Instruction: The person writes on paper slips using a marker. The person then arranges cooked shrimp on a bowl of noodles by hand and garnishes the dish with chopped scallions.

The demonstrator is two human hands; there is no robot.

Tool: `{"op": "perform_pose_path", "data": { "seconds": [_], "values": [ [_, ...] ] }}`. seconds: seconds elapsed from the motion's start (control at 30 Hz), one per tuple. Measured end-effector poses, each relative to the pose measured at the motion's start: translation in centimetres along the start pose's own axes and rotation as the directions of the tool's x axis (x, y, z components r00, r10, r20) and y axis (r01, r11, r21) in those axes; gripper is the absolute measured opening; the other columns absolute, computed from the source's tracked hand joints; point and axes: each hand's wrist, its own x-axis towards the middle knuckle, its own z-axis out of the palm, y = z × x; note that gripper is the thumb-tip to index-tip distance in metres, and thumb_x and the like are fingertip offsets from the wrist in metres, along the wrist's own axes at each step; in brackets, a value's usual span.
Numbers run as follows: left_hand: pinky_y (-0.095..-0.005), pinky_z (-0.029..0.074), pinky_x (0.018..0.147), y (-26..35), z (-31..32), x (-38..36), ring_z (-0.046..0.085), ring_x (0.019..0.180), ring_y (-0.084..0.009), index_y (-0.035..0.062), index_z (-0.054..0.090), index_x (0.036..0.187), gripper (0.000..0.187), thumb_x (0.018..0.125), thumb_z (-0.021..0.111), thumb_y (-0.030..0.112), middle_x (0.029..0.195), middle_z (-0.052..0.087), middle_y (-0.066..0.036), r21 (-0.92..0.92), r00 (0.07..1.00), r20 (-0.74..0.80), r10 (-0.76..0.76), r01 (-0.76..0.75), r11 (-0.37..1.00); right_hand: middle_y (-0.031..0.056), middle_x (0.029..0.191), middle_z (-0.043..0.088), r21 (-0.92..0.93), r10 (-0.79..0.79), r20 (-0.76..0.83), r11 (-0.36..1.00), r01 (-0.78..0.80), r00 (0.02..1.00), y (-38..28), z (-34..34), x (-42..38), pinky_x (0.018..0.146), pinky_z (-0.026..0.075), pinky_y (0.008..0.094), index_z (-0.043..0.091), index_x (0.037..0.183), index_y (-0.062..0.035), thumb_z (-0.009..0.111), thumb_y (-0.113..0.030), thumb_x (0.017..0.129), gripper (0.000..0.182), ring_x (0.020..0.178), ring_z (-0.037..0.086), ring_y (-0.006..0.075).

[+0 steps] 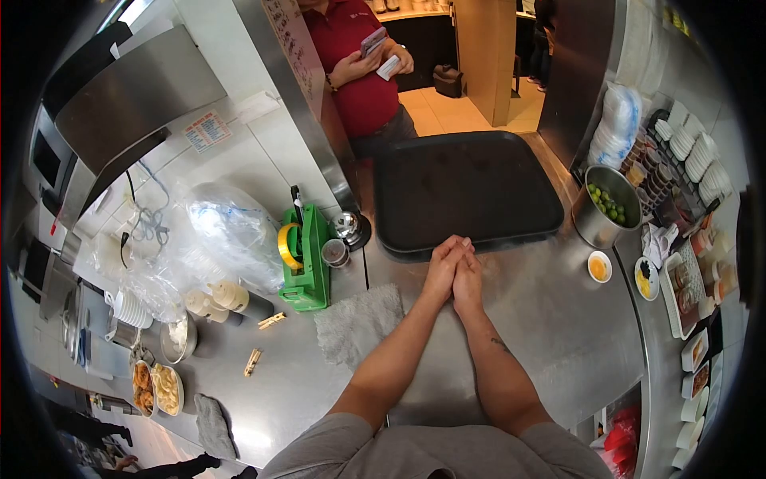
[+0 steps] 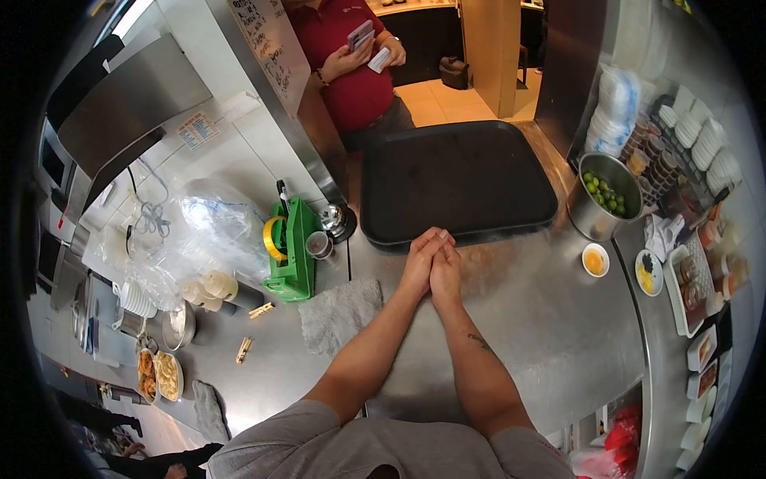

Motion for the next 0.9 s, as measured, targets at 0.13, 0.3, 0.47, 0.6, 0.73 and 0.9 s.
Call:
{"op": "perform_pose_path", "data": {
  "seconds": [0.13, 0.3, 0.47, 0.6, 0.73, 0.9],
  "values": [
    [-0.0197, 0.037, 0.059, 0.3, 0.1, -0.1, 0.045, 0.064, -0.0060, 0.0042, 0.056, 0.075, 0.023, 0.089, 0.054, 0.023, 0.068, 0.051, 0.001, -0.005, 1.000, 0.000, -0.009, 0.009, 1.000, 0.0086, 0.093, 0.059, 0.008, 0.028, 0.002, 1.000, -0.028, 1.000, -0.6, 0.1, -0.3, 0.077, 0.044, 0.0266, 0.056, 0.103, 0.0024, 0.038, -0.020, 0.097, 0.030, 0.087, 0.055, 0.0143],
    [-0.0197, 0.038, 0.059, -0.2, -0.1, 0.1, 0.046, 0.064, -0.0059, 0.0042, 0.056, 0.075, 0.023, 0.089, 0.055, 0.022, 0.068, 0.052, 0.001, -0.015, 1.000, 0.005, -0.002, 0.002, 1.000, 0.0084, 0.095, 0.058, 0.029, 0.041, -0.002, 0.999, -0.041, 0.999, -0.4, 0.1, -0.2, 0.077, 0.043, 0.0268, 0.056, 0.103, 0.0013, 0.038, -0.019, 0.096, 0.028, 0.088, 0.054, 0.0147],
    [-0.0198, 0.039, 0.059, -0.7, -0.3, 0.4, 0.047, 0.064, -0.0053, 0.0044, 0.057, 0.073, 0.022, 0.088, 0.058, 0.021, 0.069, 0.054, 0.001, -0.023, 1.000, -0.004, 0.001, -0.001, 1.000, 0.0076, 0.094, 0.058, -0.001, 0.045, -0.026, 0.999, -0.045, 0.999, 0.3, 0.0, 0.0, 0.076, 0.043, 0.0264, 0.056, 0.100, 0.0007, 0.038, -0.020, 0.097, 0.028, 0.087, 0.054, 0.0140],
    [-0.0200, 0.039, 0.059, -1.0, -0.2, 0.6, 0.047, 0.064, -0.0052, 0.0043, 0.058, 0.071, 0.022, 0.087, 0.059, 0.020, 0.069, 0.055, 0.001, -0.024, 1.000, -0.013, 0.011, -0.012, 1.000, 0.0063, 0.092, 0.058, 0.011, 0.053, -0.045, 0.999, -0.053, 0.998, 1.1, -0.2, 0.5, 0.075, 0.044, 0.0261, 0.057, 0.099, -0.0007, 0.037, -0.020, 0.097, 0.027, 0.086, 0.054, 0.0133],
    [-0.0200, 0.039, 0.059, -1.0, -0.3, 0.6, 0.048, 0.063, -0.0055, 0.0042, 0.058, 0.071, 0.023, 0.087, 0.059, 0.020, 0.068, 0.055, 0.001, -0.026, 1.000, -0.017, 0.021, -0.022, 0.999, 0.0056, 0.091, 0.059, 0.004, 0.060, -0.042, 0.998, -0.060, 0.997, 1.0, -0.2, 0.6, 0.074, 0.044, 0.0259, 0.057, 0.099, -0.0015, 0.036, -0.020, 0.097, 0.028, 0.085, 0.055, 0.0132],
    [-0.0206, 0.040, 0.058, -1.0, -0.3, 0.6, 0.048, 0.062, -0.0061, 0.0041, 0.057, 0.070, 0.023, 0.087, 0.059, 0.019, 0.068, 0.055, 0.000, -0.029, 1.000, -0.029, -0.011, 0.010, 1.000, 0.0126, 0.095, 0.059, 0.002, 0.074, -0.045, 0.997, -0.074, 0.996, 0.4, 0.0, 0.4, 0.079, 0.044, 0.0284, 0.054, 0.102, 0.0054, 0.032, -0.018, 0.097, 0.032, 0.089, 0.056, 0.0179]
  ]
}}
